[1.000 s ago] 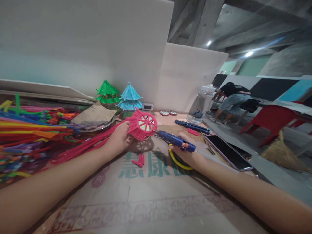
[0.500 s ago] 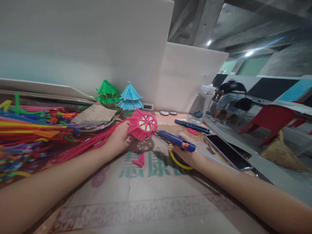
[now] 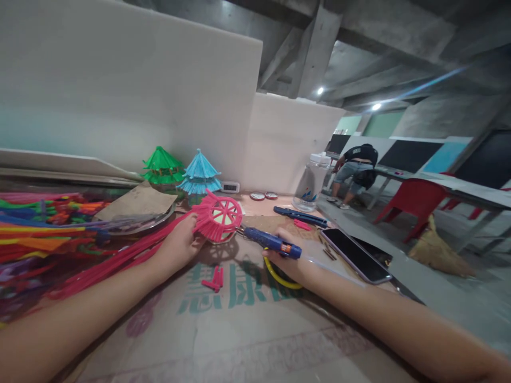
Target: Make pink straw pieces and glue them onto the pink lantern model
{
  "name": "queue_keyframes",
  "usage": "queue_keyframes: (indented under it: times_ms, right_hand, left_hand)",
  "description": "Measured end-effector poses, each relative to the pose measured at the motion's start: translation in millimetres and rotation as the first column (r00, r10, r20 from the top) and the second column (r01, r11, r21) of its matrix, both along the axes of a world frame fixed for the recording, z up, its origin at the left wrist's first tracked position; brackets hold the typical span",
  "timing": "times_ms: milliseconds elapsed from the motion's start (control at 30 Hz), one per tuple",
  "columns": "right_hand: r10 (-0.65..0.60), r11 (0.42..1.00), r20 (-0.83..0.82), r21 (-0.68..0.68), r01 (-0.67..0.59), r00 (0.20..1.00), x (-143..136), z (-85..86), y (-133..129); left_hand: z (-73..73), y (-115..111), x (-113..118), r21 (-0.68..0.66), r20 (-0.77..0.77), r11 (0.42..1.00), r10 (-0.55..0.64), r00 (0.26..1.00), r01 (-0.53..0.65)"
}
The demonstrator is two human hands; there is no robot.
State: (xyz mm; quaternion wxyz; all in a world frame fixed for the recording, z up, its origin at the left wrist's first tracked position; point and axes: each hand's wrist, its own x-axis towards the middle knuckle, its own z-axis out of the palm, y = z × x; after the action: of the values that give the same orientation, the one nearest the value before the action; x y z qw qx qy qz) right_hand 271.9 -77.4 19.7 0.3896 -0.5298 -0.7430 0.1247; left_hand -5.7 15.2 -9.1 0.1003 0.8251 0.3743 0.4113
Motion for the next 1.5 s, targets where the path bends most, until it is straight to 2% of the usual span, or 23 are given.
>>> queue_keyframes:
  times_ms: [467, 633, 733, 833, 1033, 1167, 1333, 1500]
  right_hand:
    - [-0.045, 0.999, 0.001, -0.021, 0.045, 0.999, -1.0, -2.5, 2.3]
    - [-0.027, 0.999, 0.042, -0.027, 0.028, 0.999, 0.3, -2.9, 3.1]
    - [0.023, 1.000, 0.047, 0.001, -0.023, 0.999, 2.1, -3.5, 3.8]
    - [0.012, 0.999, 0.058, 0.033, -0.014, 0.998, 2.3, -2.7, 3.5]
    - [0.081, 0.997, -0.041, 0.024, -0.080, 0.996, -0.3, 0.8, 1.5]
    - [0.060, 0.998, -0.057, 0.032, -0.058, 0.997, -1.6, 2.3, 0.7]
    - [0.010, 1.000, -0.004, -0.021, -0.010, 1.000, -2.6, 7.4, -1.7]
    - [0.036, 0.999, -0.009, -0.020, -0.037, 0.999, -2.6, 8.7, -2.6]
  left_hand:
    - [-6.2, 5.7, -0.3, 0.050, 0.051, 0.998, -0.042, 0.998, 0.039]
    - [-2.3, 4.4, 2.2, 0.004, 0.094, 0.999, -0.044, 0.995, 0.044]
    - [-0.6, 1.8, 2.4, -0.024, 0.102, 0.999, -0.045, 0.994, 0.048]
    - [0.6, -0.3, 1.9, -0.023, 0.088, 0.999, -0.039, 0.995, 0.041]
    - [2.5, -1.5, 2.1, -0.019, 0.069, 0.999, -0.047, 0.997, 0.049]
    - [1.2, -0.7, 1.9, -0.027, 0.059, 0.999, -0.027, 0.998, 0.028]
    - [1.6, -1.4, 1.7, 0.004, 0.045, 1.000, -0.029, 0.999, 0.028]
    - [7.1, -5.4, 3.2, 0.023, 0.042, 0.998, -0.053, 0.998, 0.053]
